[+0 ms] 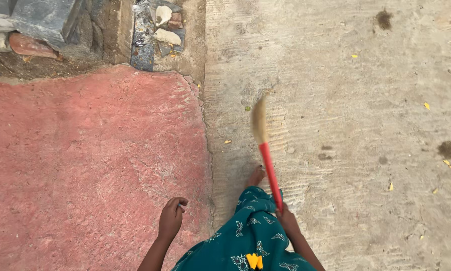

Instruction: The person sweeps debris and scattered material across a concrete outdoor surface using a broom with a red handle.

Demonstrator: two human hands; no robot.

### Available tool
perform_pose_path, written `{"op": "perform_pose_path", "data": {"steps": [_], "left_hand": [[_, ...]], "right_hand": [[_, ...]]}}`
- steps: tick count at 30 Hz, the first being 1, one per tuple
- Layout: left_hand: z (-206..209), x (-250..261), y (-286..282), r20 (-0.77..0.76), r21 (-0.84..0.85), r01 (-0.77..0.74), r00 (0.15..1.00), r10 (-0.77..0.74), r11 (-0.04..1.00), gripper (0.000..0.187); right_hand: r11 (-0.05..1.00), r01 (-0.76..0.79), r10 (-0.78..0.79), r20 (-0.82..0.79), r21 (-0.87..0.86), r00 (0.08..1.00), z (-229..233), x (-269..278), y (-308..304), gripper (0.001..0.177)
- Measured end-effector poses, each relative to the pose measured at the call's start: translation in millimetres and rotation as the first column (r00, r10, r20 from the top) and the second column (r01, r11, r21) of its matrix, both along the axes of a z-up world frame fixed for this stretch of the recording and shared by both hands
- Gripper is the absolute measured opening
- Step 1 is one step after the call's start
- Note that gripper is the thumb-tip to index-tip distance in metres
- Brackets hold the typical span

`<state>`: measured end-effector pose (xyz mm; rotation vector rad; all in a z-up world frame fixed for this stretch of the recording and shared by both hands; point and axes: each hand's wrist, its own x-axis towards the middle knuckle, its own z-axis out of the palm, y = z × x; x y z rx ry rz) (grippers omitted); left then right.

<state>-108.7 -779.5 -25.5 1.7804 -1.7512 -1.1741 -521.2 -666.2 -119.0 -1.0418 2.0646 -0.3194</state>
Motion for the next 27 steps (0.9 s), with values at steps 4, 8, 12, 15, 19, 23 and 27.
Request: {"op": "perform_pose_path", "data": {"steps": [4, 8, 12, 15, 19, 23, 27], "left_hand": [[7, -21, -46, 0.015, -0.040, -0.064, 0.998, 0.064, 0.997, 0.025], [18, -37, -80, 0.114, 0.011, -0.031, 0.993, 0.029, 0.999, 0.023], [21, -58, -134, 0.131, 0.110, -0.047, 0.991, 0.033, 0.993, 0.027], [25, -79, -169, 0.089, 0.040, -0.080, 0.993, 0.076, 0.996, 0.025], [43, -109, -199, 0.059, 0.084, -0.174, 0.984, 0.169, 0.981, 0.028], [50, -126, -207, 0.091, 0.118, -0.307, 0.950, 0.297, 0.944, 0.043], [44, -132, -211, 0.051, 0.104, -0.361, 0.932, 0.358, 0.927, 0.049]], "right_hand": [[0.867, -0.410, 0.452, -0.101, 0.283, 0.887, -16, 16, -79, 0.049], [0.769, -0.548, 0.611, -0.129, 0.330, 0.781, -25, -10, -124, 0.040], [0.907, -0.252, 0.280, -0.036, 0.339, 0.959, -66, -103, -105, 0.046], [0.923, 0.054, -0.005, -0.129, 0.382, 0.992, -96, -183, -77, 0.052], [0.855, 0.367, -0.320, -0.184, 0.367, 0.929, -101, -271, -99, 0.056], [0.810, 0.585, -0.549, 0.397, 0.037, 0.736, -99, -260, -202, 0.021], [0.875, 0.461, -0.480, 0.377, 0.145, 0.793, -55, -170, -300, 0.034]]}}
